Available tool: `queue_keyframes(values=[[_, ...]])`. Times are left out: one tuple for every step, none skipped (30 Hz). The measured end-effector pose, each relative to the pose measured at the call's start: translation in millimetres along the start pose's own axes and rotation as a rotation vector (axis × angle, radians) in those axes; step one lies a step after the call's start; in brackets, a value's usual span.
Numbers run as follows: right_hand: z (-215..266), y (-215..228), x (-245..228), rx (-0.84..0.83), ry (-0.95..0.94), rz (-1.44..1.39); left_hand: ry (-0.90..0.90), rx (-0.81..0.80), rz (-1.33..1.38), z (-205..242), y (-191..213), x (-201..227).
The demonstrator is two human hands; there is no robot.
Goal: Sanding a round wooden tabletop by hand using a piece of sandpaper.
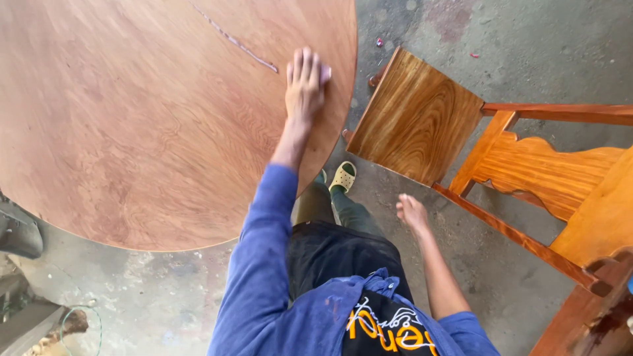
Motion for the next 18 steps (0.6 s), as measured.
queue_keyframes(values=[[0, -8, -27, -0.003, 0.063, 0.026, 0.016, 0.011, -0.078, -25, -18, -20], [2, -16, -39, -0.008, 0.057, 0.038, 0.030, 0.009, -0.076, -24, -23, -21], [5, -26, -59, -0.039, 0.123, 0.036, 0.042, 0.010, -0.090, -23, -26, -21], [3, -38, -87, -0.069, 0.202, 0.028, 0.047, 0.020, -0.111, -30, -25, -23], [5, -42, -102, -0.074, 0.209, 0.035, 0.053, 0.028, -0.115, 1, -8, -2], [7, -54, -118, -0.125, 0.256, -0.015, 0.026, -0.021, -0.002, 31, 3, 18], [9, -65, -135, -0.176, 0.303, -0.064, -0.002, -0.071, 0.111, 60, 13, 39], [7, -71, -142, -0.172, 0.304, -0.069, -0.008, -0.073, 0.111, 74, 7, 38], [4, -81, -148, -0.212, 0.308, -0.109, -0.041, -0.084, 0.113, 89, 0, 40], [2, -89, -154, -0.247, 0.310, -0.145, -0.072, -0.093, 0.122, 105, -8, 42], [-1, -93, -166, -0.240, 0.308, -0.146, -0.076, -0.094, 0.128, 81, 12, 41], [1, -100, -174, -0.265, 0.319, -0.142, -0.064, -0.115, 0.176, 65, 30, 41], [3, -108, -181, -0.290, 0.330, -0.139, -0.052, -0.134, 0.224, 50, 48, 39], [7, -112, -196, -0.292, 0.322, -0.131, -0.043, -0.135, 0.230, 25, 28, 16], [13, -117, -213, -0.300, 0.341, -0.125, -0.047, -0.069, 0.142, 2, 15, -4], [18, -122, -233, -0.306, 0.367, -0.120, -0.054, 0.002, 0.051, -21, 4, -24], [17, -125, -240, -0.308, 0.365, -0.113, -0.048, 0.005, 0.053, -47, 7, -36], [16, -126, -249, -0.302, 0.389, -0.125, 0.041, -0.098, 0.114, -76, 1, -57]])
Point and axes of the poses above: each hand's wrist, its own z-axis away from the middle knuckle, its own y-axis out of the back of the hand, x = y × z, the point moved 10 cm from there along -z, towards the middle knuckle, and after that the axes turned 15 degrees about -x, right-handed, at the moved point
